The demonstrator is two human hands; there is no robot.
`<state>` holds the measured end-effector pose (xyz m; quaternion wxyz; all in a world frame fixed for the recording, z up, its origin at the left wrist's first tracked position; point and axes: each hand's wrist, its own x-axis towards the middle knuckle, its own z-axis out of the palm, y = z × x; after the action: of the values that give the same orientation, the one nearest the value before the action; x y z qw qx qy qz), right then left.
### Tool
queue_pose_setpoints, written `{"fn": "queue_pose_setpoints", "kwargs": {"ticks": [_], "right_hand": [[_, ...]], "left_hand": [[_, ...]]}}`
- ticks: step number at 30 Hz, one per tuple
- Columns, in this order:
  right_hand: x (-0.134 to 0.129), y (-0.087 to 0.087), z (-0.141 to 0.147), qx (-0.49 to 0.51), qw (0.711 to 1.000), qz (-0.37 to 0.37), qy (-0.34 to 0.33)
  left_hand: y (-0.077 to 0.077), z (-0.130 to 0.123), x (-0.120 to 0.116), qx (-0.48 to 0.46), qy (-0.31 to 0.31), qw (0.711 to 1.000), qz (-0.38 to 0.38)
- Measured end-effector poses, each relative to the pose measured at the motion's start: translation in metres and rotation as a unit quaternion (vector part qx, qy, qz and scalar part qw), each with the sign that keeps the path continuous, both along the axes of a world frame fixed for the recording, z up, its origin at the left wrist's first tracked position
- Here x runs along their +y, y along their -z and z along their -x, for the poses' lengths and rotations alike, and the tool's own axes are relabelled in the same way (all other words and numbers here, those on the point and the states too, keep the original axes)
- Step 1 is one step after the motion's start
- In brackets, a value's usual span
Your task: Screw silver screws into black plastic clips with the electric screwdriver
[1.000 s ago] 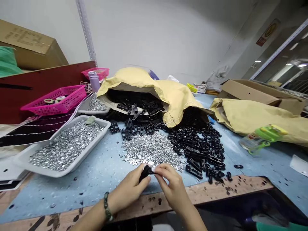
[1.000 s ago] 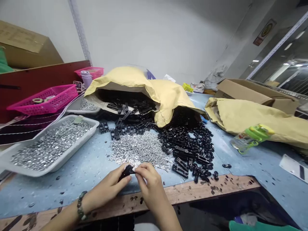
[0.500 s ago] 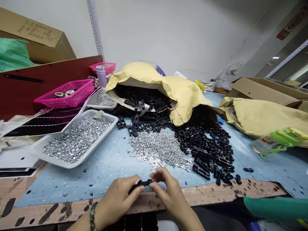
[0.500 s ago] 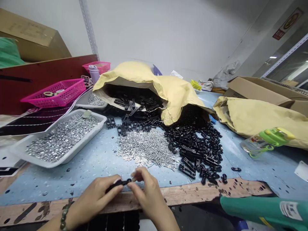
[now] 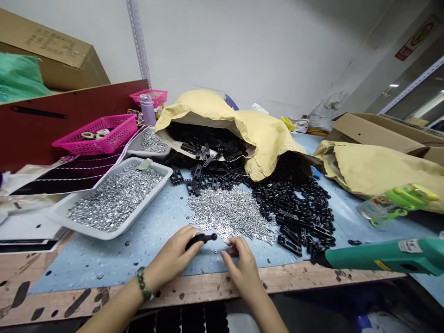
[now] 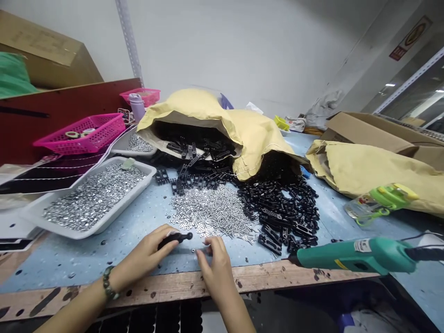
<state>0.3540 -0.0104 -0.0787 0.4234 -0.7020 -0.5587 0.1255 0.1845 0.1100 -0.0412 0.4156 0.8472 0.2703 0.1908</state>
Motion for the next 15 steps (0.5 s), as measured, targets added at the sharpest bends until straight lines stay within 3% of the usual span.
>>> {"fn": "queue_pose_setpoints", "kwargs": {"ticks": [3, 7, 15], "right_hand": [[-0.01, 0.003, -0.003, 0.008, 1.0, -0.019, -0.011], [-0.016, 0.007, -0.001, -0.057, 0.996, -0.021, -0.058], [-0.009, 0.008, 0.006, -0.062, 0.998, -0.015, -0.032]], "left_hand": [[0.006, -0.015, 0.001, 0.035, 0.069, 0.994, -0.083], [0.012, -0.022, 0.0, 0.066, 0.13, 0.974, -0.175], [0.014, -0.024, 0.011, 0.088, 0.152, 0.967, -0.184]]}}
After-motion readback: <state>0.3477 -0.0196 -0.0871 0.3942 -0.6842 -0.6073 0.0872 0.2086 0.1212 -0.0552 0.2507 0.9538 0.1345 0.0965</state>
